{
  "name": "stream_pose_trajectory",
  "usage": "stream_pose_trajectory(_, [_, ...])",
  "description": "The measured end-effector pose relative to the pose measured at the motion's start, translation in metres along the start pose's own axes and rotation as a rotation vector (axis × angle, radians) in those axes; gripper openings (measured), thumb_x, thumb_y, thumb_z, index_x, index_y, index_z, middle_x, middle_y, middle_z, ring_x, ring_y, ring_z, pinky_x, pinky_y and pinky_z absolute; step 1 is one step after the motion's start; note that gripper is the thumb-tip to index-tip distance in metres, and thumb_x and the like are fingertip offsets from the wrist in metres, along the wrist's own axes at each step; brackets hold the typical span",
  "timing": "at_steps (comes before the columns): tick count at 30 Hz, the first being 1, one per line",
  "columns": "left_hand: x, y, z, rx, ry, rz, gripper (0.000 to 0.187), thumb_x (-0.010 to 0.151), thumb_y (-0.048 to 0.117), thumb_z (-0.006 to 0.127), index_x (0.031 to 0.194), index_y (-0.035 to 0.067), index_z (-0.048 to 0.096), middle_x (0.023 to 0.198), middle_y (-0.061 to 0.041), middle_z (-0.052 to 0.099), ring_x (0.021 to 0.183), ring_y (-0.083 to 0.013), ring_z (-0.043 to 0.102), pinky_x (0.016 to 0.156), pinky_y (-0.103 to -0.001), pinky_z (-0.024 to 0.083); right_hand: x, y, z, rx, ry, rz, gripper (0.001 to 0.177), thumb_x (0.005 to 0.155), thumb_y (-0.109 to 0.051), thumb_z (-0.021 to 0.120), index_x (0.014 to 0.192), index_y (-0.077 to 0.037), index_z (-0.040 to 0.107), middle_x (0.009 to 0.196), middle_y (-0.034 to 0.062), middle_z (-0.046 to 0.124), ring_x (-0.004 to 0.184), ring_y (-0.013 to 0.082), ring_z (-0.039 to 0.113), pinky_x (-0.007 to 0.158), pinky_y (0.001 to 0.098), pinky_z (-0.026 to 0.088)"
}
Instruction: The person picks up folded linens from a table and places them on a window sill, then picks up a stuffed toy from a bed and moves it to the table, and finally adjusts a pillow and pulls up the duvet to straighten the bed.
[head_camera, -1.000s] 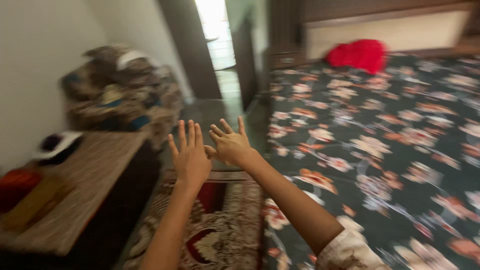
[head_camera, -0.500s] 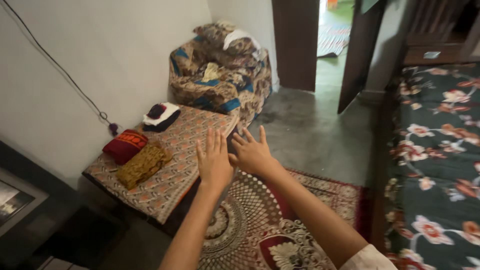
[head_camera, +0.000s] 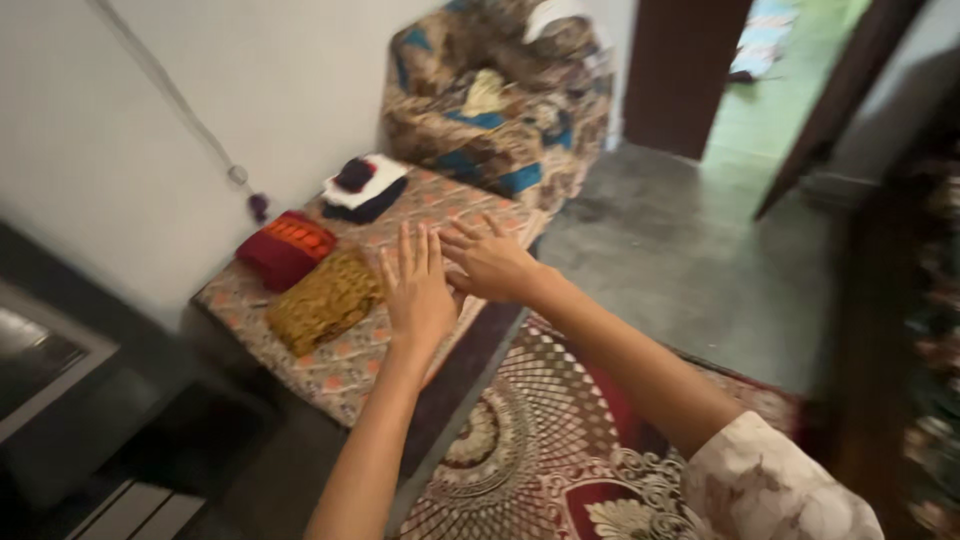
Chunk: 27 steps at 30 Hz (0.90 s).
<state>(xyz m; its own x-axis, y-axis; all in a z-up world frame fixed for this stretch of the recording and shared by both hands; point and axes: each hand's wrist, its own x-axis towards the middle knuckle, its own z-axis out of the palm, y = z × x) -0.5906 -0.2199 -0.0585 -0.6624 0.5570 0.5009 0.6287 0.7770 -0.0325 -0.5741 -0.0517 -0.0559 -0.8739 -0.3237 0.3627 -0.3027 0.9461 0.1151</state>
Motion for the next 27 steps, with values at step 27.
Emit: stream_pose_trajectory(27, [0.116,-0.391,0.256,0.129,-0.277,-0.249,0.082,0.097,0.056,0.037,0.16,0.005,0.022,0.169,-0.012,0.015,0.156,-0.0332,0.001,0.121,-0.056,0.002,0.403,-0.003,0.253,0.077,-0.339,-0.123,0.056,0.1,-0.037,0.046,0.154,-0.022,0.042,0.167,0.0003,0.032,0.155,0.0247,0.025,0.121,0.0679,0.014])
